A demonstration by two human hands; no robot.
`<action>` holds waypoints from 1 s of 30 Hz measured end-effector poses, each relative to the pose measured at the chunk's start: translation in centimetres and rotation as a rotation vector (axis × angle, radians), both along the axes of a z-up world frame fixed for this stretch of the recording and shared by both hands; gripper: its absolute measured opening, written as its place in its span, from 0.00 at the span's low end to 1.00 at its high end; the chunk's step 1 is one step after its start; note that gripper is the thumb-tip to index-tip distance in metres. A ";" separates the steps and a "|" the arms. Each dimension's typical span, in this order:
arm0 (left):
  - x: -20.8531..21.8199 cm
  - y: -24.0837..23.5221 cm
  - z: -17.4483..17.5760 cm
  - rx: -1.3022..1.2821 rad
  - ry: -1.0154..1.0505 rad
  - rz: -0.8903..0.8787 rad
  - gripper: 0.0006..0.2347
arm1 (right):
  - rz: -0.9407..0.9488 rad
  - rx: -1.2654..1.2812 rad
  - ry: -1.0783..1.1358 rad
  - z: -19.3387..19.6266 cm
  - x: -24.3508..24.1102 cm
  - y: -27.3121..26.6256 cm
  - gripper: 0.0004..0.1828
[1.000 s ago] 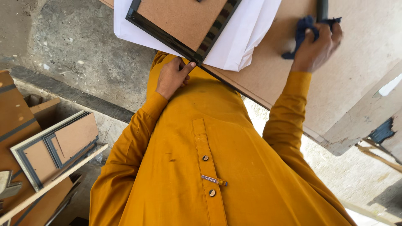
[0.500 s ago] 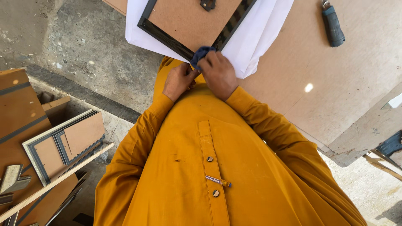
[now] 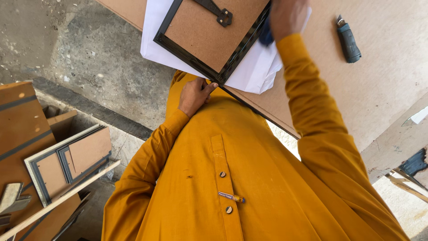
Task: The person assembles picture frames by placing white paper inside black frames, securing the paper with tape, and cleaning the frame edges with a cloth. The person uses a utility knife to trim excess paper and repeatedly wipes the frame surfaces.
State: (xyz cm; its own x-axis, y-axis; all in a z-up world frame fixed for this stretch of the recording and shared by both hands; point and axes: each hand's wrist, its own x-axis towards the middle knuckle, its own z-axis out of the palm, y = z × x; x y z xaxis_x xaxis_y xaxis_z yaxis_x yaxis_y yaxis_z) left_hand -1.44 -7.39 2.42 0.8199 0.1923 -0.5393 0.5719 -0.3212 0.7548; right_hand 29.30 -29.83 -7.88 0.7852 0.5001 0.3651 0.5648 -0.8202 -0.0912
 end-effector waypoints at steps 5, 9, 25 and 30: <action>-0.4 -0.2 -1.8 0.000 -0.069 0.010 0.16 | 0.384 0.142 0.400 11.1 -19.1 6.2 0.10; -0.5 -0.2 -2.2 -0.132 -0.059 0.051 0.15 | 0.439 0.349 0.726 15.8 -20.8 3.6 0.08; -0.8 -0.1 -3.1 -0.646 0.136 0.435 0.27 | -0.215 -0.202 0.152 10.7 -2.6 -21.4 0.18; -1.2 -0.4 -2.8 -0.600 0.124 0.441 0.29 | 0.017 0.332 0.426 15.0 -10.4 -13.5 0.22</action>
State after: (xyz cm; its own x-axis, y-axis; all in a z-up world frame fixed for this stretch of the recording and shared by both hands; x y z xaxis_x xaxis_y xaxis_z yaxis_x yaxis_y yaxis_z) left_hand -2.61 -7.81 -0.40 0.6613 0.1324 -0.7383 0.6445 0.4032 0.6496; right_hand 18.86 -43.31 7.14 0.8911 0.4260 0.1565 0.4341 -0.6993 -0.5679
